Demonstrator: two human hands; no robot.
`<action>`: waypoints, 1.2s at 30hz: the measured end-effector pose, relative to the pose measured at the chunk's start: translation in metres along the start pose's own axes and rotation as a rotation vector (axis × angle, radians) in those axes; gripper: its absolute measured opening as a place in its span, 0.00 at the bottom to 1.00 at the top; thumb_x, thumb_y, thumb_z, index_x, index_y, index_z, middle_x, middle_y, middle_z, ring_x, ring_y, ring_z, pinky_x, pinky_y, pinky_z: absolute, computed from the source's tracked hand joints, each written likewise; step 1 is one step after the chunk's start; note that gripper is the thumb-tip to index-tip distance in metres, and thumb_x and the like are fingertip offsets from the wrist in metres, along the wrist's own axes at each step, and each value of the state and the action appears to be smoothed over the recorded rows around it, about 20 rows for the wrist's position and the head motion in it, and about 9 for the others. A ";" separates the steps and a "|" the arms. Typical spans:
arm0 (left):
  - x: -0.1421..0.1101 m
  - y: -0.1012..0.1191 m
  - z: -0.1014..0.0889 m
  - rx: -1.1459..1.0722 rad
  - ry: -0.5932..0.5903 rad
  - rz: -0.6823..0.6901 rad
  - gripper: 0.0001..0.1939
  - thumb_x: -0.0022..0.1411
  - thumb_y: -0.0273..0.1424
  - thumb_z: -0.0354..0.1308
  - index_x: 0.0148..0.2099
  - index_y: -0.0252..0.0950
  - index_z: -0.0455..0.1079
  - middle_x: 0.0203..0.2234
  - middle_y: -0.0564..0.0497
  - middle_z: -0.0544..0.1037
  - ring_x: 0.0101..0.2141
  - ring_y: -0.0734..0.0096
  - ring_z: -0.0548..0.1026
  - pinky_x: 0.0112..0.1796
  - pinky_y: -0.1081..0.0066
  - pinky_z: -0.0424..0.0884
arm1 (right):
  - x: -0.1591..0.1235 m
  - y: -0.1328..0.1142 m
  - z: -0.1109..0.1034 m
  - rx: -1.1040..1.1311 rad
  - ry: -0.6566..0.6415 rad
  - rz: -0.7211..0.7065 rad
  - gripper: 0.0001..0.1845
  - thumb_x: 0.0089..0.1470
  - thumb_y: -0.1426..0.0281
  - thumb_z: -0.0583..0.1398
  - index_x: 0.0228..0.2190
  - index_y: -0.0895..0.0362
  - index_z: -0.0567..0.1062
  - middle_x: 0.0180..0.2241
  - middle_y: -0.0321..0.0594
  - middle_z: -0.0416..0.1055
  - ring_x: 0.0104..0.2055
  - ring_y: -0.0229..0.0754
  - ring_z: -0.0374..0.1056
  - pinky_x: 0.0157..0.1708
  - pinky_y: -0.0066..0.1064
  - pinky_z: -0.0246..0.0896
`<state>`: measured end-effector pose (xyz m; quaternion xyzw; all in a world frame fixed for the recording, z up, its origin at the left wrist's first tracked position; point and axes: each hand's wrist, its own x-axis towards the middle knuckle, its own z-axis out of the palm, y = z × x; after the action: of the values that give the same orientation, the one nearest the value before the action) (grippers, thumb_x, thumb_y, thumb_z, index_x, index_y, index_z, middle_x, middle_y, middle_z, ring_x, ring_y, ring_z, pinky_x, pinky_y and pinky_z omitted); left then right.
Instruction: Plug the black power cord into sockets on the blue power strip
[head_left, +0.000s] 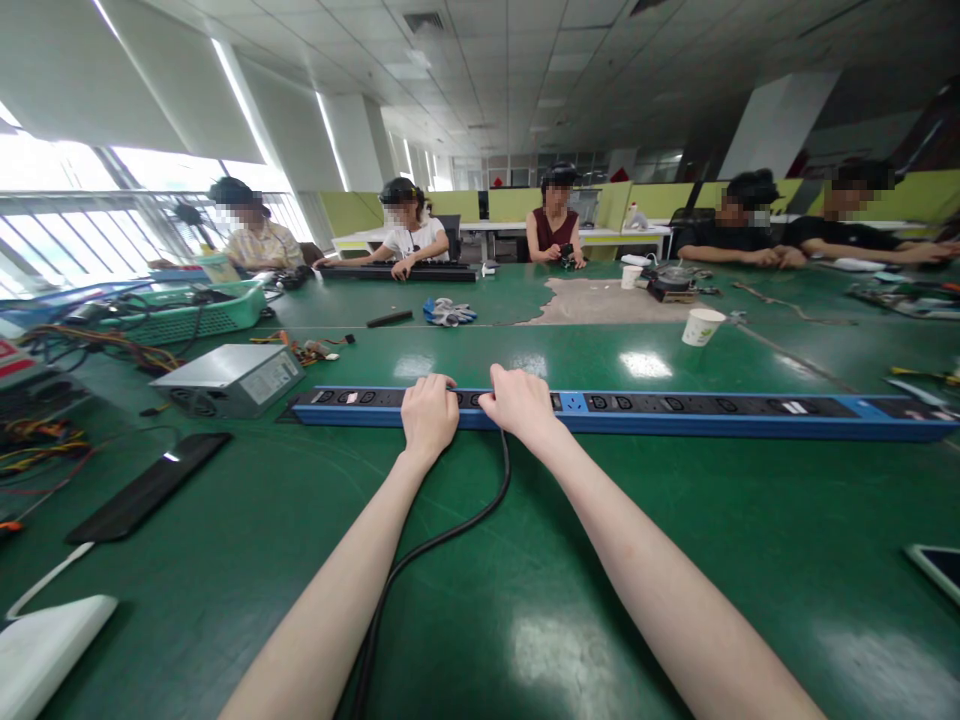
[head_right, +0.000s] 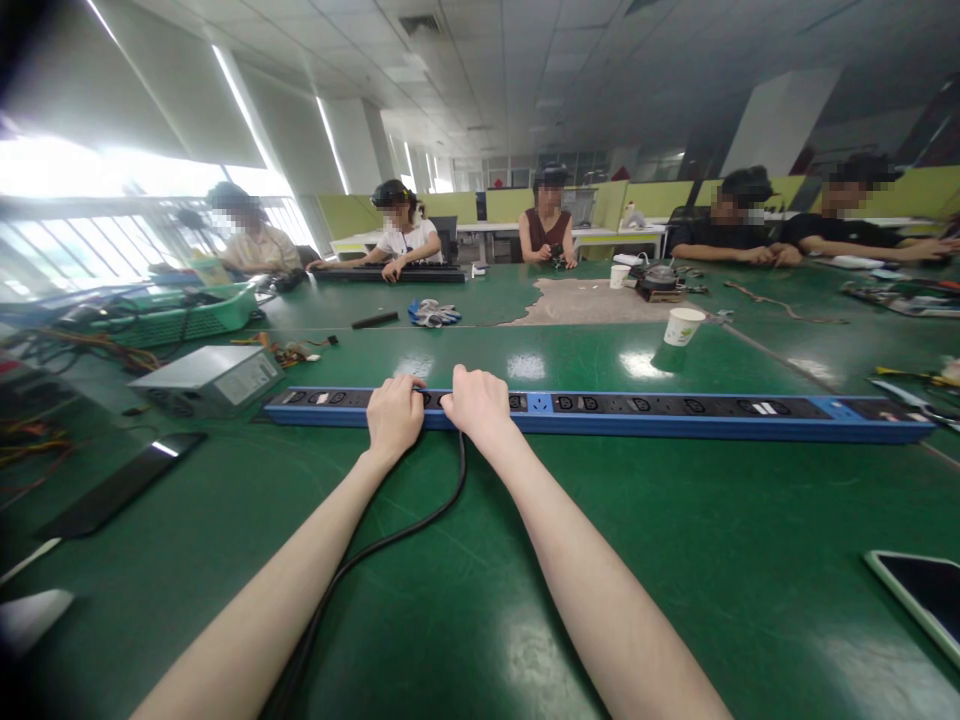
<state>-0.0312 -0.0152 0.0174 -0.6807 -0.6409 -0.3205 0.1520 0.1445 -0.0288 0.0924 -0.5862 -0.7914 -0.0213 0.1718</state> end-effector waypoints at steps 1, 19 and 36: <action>0.000 0.000 0.000 0.003 -0.002 0.001 0.14 0.72 0.28 0.45 0.48 0.40 0.73 0.45 0.43 0.80 0.49 0.52 0.74 0.53 0.57 0.64 | -0.001 0.000 0.000 0.003 -0.002 0.000 0.13 0.64 0.66 0.58 0.47 0.57 0.74 0.43 0.53 0.79 0.47 0.55 0.77 0.46 0.38 0.68; 0.001 0.002 0.001 0.002 -0.003 0.004 0.15 0.71 0.28 0.45 0.47 0.41 0.73 0.44 0.43 0.80 0.49 0.53 0.74 0.51 0.57 0.65 | -0.004 0.058 -0.109 0.365 0.372 0.083 0.11 0.61 0.60 0.61 0.40 0.54 0.74 0.36 0.41 0.75 0.40 0.45 0.70 0.39 0.31 0.57; 0.000 0.010 -0.001 0.032 -0.004 0.009 0.15 0.71 0.28 0.44 0.47 0.41 0.73 0.44 0.44 0.80 0.49 0.53 0.74 0.50 0.58 0.64 | -0.030 0.136 -0.039 -0.048 0.077 0.046 0.08 0.61 0.62 0.60 0.37 0.53 0.74 0.33 0.39 0.78 0.38 0.45 0.72 0.37 0.32 0.48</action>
<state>-0.0220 -0.0174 0.0200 -0.6817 -0.6433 -0.3080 0.1633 0.2893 -0.0236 0.0977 -0.6070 -0.7698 -0.0590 0.1885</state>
